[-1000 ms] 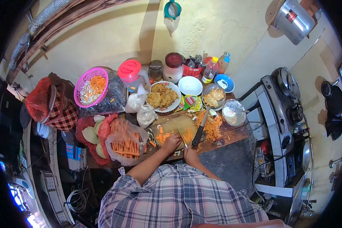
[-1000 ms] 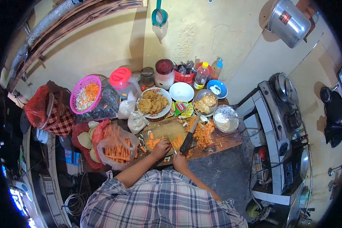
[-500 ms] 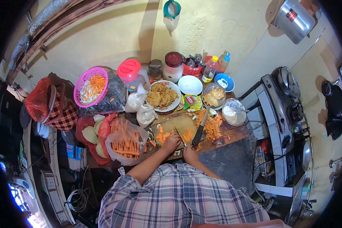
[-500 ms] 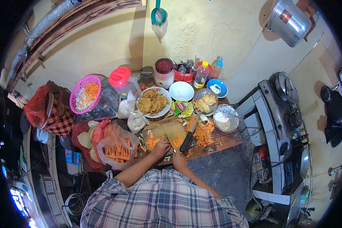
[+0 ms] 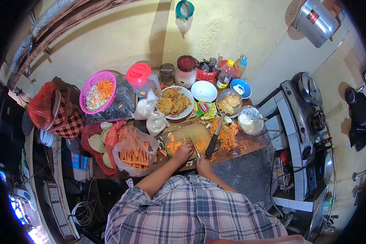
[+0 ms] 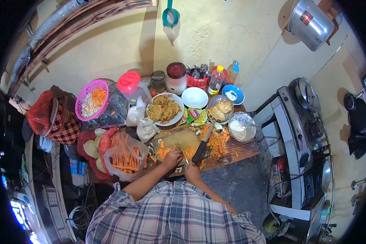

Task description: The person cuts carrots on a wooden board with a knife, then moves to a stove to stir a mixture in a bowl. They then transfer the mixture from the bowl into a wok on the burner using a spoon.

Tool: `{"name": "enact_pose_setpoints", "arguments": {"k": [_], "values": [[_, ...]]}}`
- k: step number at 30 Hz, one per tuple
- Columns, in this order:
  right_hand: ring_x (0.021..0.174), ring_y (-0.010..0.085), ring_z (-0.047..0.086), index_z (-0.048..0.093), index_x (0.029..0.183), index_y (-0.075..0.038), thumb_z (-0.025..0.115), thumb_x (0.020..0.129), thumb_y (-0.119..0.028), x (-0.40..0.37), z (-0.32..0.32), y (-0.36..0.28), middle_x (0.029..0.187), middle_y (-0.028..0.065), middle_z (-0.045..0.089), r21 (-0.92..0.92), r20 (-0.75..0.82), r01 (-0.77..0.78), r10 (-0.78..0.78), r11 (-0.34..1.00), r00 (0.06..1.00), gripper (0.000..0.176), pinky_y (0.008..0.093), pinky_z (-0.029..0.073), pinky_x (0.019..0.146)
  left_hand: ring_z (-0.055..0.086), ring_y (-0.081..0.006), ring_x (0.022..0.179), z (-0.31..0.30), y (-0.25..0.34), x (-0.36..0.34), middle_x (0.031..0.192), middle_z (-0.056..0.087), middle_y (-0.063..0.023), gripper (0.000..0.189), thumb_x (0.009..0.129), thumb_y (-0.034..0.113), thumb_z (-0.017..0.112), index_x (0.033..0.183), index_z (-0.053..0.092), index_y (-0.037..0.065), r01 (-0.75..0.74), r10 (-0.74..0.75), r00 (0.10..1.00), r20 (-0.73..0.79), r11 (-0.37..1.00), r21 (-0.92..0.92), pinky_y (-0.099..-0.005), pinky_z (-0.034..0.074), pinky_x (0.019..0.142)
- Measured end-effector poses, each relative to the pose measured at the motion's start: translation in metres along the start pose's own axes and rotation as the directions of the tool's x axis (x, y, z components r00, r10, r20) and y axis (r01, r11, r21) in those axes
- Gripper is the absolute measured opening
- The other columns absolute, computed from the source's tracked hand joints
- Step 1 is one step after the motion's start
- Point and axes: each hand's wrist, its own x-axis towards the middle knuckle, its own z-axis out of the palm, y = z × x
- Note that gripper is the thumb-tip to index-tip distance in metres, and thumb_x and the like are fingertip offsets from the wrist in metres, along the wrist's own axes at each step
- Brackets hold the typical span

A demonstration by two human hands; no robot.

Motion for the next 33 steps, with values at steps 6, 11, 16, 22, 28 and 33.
{"name": "enact_pose_setpoints", "arguments": {"k": [6, 11, 16, 22, 28, 33], "values": [[0.075, 0.0475, 0.059, 0.047, 0.1, 0.002, 0.045, 0.092, -0.023, 0.0, 0.0, -0.002, 0.079, 0.0307, 0.06, 0.009, 0.025, -0.027, 0.026, 1.0, 0.999, 0.027, 0.0552, 0.047, 0.067, 0.06, -0.0275, 0.087, 0.0, 0.002, 0.0, 0.083, 0.064, -0.0123, 0.014, 0.072, 0.01, 0.067, 0.08, 0.068, -0.002, 0.0, -0.001, 0.999, -0.037, 1.0, -0.006, -0.0361, 0.05, 0.076], [0.079, 0.047, 0.06, 0.048, 0.102, 0.003, 0.044, 0.092, -0.023, 0.004, 0.006, 0.001, 0.086, 0.0313, 0.059, -0.074, 0.063, -0.07, 0.075, 0.995, 0.995, 0.029, 0.0542, 0.047, 0.069, 0.059, -0.0279, 0.088, 0.0, 0.0, -0.001, 0.084, 0.065, -0.0121, 0.013, 0.071, 0.009, 0.066, 0.078, 0.067, -0.002, 0.021, -0.021, 1.0, -0.015, 1.0, -0.021, -0.0362, 0.05, 0.078], [0.076, 0.0464, 0.06, 0.049, 0.098, 0.005, 0.046, 0.091, -0.023, 0.012, 0.009, 0.001, 0.079, 0.0311, 0.06, -0.042, 0.051, -0.031, 0.033, 0.999, 0.998, 0.029, 0.054, 0.047, 0.069, 0.059, -0.0263, 0.085, 0.0, 0.002, 0.001, 0.081, 0.063, -0.0104, 0.01, 0.072, 0.008, 0.065, 0.075, 0.066, -0.001, -0.021, 0.02, 0.998, -0.054, 1.0, -0.011, -0.0345, 0.051, 0.074], [0.067, 0.0442, 0.061, 0.054, 0.09, 0.005, 0.048, 0.09, -0.023, 0.008, 0.015, 0.015, 0.071, 0.0274, 0.06, -0.112, -0.048, 0.059, -0.065, 0.992, 0.997, 0.028, 0.0535, 0.048, 0.063, 0.058, -0.0282, 0.09, 0.003, 0.002, -0.001, 0.084, 0.064, -0.0114, 0.011, 0.073, 0.009, 0.064, 0.078, 0.066, -0.001, 0.035, -0.037, 0.999, 0.026, 0.998, 0.046, -0.0367, 0.049, 0.079], [0.063, 0.0407, 0.062, 0.06, 0.08, 0.001, 0.05, 0.089, -0.025, -0.002, -0.019, 0.007, 0.068, 0.0232, 0.061, -0.205, -0.13, 0.048, -0.076, 0.978, 0.989, 0.029, 0.0504, 0.048, 0.057, 0.055, -0.03, 0.094, -0.011, 0.021, 0.011, 0.087, 0.063, -0.0105, 0.012, 0.072, 0.01, 0.063, 0.081, 0.065, 0.002, -0.012, 0.026, 0.992, -0.126, 0.994, 0.104, -0.0406, 0.046, 0.082], [0.064, 0.0391, 0.061, 0.061, 0.08, 0.001, 0.053, 0.086, -0.024, -0.005, -0.03, 0.006, 0.069, 0.0212, 0.061, -0.216, -0.214, 0.021, -0.069, 0.976, 0.974, 0.026, 0.0486, 0.048, 0.058, 0.049, -0.0336, 0.108, -0.014, 0.025, 0.012, 0.11, 0.058, -0.0135, 0.031, 0.073, 0.016, 0.063, 0.102, 0.062, 0.005, 0.236, -0.226, 0.971, -0.079, 0.957, 0.166, -0.046, 0.039, 0.092]]}}
